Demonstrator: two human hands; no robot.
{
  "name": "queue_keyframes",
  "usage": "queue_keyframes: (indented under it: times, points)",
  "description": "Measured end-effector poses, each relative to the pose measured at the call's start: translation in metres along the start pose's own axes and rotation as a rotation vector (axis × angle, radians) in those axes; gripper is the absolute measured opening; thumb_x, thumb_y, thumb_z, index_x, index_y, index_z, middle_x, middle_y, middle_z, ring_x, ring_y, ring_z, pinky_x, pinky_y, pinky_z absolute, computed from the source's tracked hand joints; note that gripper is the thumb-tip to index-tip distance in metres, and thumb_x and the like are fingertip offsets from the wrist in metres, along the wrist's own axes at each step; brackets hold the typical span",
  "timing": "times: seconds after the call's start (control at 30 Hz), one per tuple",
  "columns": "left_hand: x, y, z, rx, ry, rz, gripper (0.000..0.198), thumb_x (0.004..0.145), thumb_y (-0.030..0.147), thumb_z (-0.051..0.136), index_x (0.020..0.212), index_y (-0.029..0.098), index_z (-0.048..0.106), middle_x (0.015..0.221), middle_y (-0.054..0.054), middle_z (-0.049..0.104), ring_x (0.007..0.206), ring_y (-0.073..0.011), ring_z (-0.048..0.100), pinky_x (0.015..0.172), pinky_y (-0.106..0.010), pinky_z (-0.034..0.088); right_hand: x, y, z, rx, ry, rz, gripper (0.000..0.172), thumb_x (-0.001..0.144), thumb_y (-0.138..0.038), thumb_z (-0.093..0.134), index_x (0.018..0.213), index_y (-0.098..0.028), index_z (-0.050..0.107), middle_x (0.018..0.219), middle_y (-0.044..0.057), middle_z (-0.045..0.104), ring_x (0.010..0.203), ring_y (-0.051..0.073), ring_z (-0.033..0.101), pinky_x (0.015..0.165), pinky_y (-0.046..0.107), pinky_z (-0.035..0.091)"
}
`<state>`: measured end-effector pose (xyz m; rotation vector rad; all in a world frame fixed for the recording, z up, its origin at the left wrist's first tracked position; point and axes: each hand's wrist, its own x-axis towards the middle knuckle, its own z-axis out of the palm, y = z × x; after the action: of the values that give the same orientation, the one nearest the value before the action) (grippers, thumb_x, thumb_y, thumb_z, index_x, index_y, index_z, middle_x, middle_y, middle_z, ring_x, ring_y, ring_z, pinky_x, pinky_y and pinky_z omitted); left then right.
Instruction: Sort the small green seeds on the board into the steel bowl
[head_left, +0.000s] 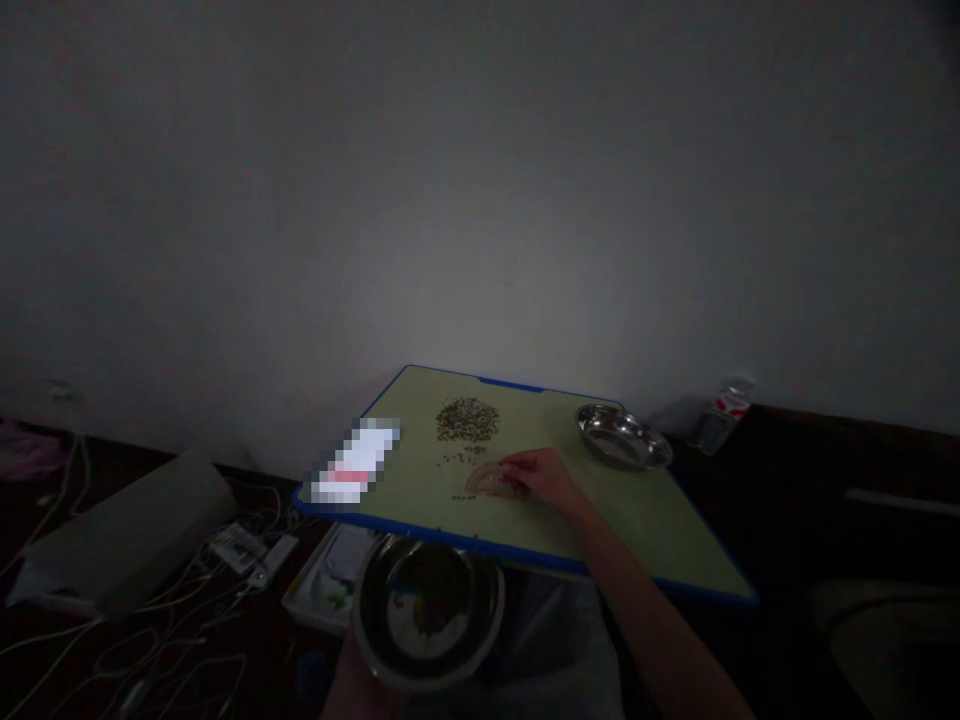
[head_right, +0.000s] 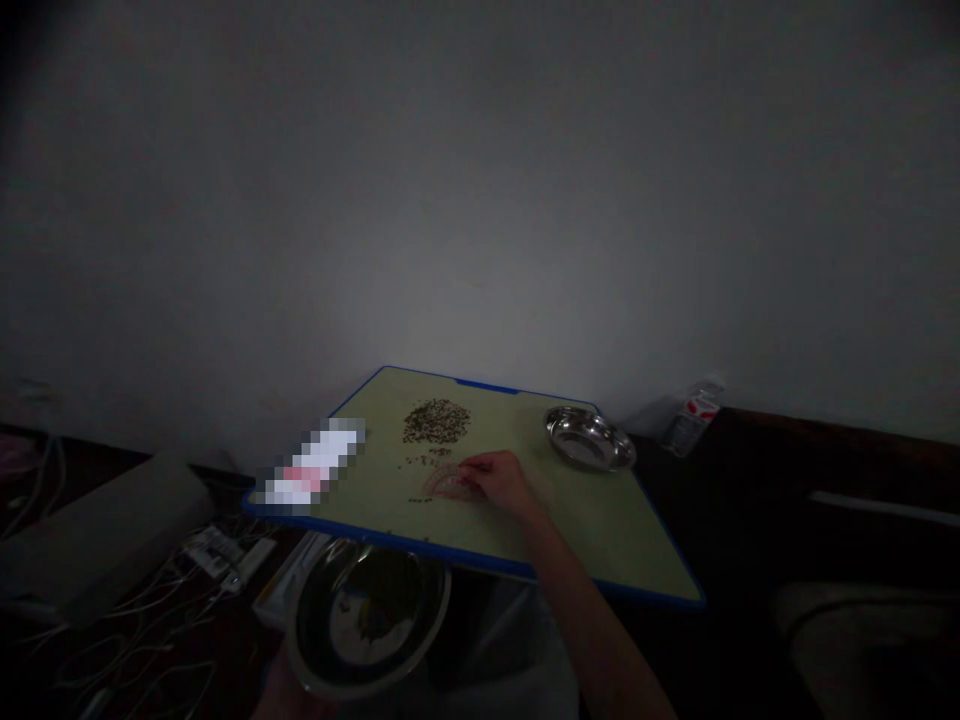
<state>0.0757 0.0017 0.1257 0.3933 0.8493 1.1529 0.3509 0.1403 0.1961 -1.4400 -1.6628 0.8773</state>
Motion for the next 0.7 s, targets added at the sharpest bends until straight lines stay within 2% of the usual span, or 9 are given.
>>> queue_keyframes:
  times: [0.1,0.17,0.23,0.3,0.37,0.5,0.53,0.57,0.7]
  points:
    - [-0.001,0.001,0.002,-0.007,0.143,-0.062,0.051,0.029,0.071,0.093,0.038,0.037,0.056,0.061,-0.004,0.08,0.109,-0.0446,0.078,0.124,-0.062,0.036,-0.004,0.0,-0.002,-0.039,0.021,0.004,0.03,0.078,-0.043,0.076,0.088,-0.018,0.088,0.067,0.006,0.078,0.055,0.018,0.063,0.054,0.027,0.049]
    - [0.002,0.0,-0.001,0.01,0.12,-0.08,0.049,0.026,0.068,0.094,0.04,0.037,0.059,0.061,-0.004,0.08,0.108,-0.0465,0.077,0.127,-0.065,0.032,-0.007,0.0,-0.002,-0.065,0.035,0.017,0.027,0.079,-0.04,0.075,0.089,-0.018,0.088,0.07,0.006,0.08,0.057,0.019,0.066,0.055,0.028,0.05]
    - [0.004,-0.002,-0.003,0.008,0.073,-0.05,0.042,0.035,0.067,0.093,0.051,0.038,0.067,0.066,-0.005,0.082,0.114,-0.0461,0.076,0.127,-0.063,0.033,-0.012,0.0,-0.001,-0.086,0.058,0.026,0.025,0.08,-0.038,0.074,0.087,-0.019,0.088,0.074,0.007,0.081,0.061,0.022,0.07,0.058,0.03,0.053]
    - [0.005,-0.004,-0.002,-0.005,0.042,0.008,0.035,0.052,0.066,0.088,0.066,0.037,0.074,0.076,-0.007,0.085,0.127,-0.0441,0.07,0.124,-0.061,0.037,-0.017,0.0,0.002,-0.101,0.088,0.023,0.023,0.08,-0.038,0.074,0.086,-0.021,0.088,0.079,0.008,0.083,0.068,0.025,0.074,0.062,0.032,0.056]
    - [0.005,-0.005,0.003,-0.035,0.083,0.035,0.037,0.055,0.064,0.086,0.079,0.037,0.077,0.083,-0.009,0.087,0.136,-0.0439,0.064,0.121,-0.063,0.042,-0.022,0.001,0.006,-0.105,0.105,0.023,0.022,0.081,-0.039,0.074,0.087,-0.023,0.089,0.082,0.008,0.084,0.071,0.026,0.076,0.065,0.034,0.058]
    - [0.003,-0.008,0.007,-0.137,0.204,-0.031,0.05,0.027,0.053,0.097,0.066,0.036,0.07,0.086,-0.007,0.087,0.145,-0.0507,0.054,0.119,-0.064,0.046,-0.026,0.001,0.013,-0.099,0.092,0.034,0.025,0.083,-0.041,0.071,0.087,-0.024,0.088,0.079,0.007,0.083,0.067,0.026,0.075,0.059,0.033,0.057]
    - [0.004,-0.01,0.006,-0.148,0.203,-0.044,0.051,0.024,0.051,0.097,0.064,0.036,0.069,0.086,-0.007,0.087,0.147,-0.0509,0.052,0.119,-0.064,0.046,-0.026,0.001,0.014,-0.103,0.092,0.024,0.025,0.083,-0.041,0.071,0.086,-0.024,0.088,0.079,0.007,0.083,0.067,0.026,0.075,0.06,0.033,0.057]
    - [0.005,-0.012,0.003,-0.148,0.179,-0.048,0.05,0.027,0.052,0.098,0.065,0.036,0.07,0.086,-0.008,0.087,0.147,-0.0498,0.052,0.12,-0.064,0.045,-0.026,0.0,0.015,-0.108,0.096,0.012,0.024,0.083,-0.041,0.071,0.086,-0.024,0.088,0.079,0.007,0.083,0.068,0.026,0.075,0.061,0.033,0.057]
    - [0.013,-0.022,-0.014,-0.145,0.072,0.015,0.036,0.056,0.063,0.089,0.072,0.035,0.074,0.085,-0.009,0.087,0.139,-0.0451,0.062,0.115,-0.063,0.049,-0.025,-0.002,0.018,-0.126,0.116,-0.005,0.023,0.084,-0.036,0.07,0.087,-0.023,0.088,0.08,0.007,0.084,0.07,0.027,0.075,0.065,0.034,0.058]
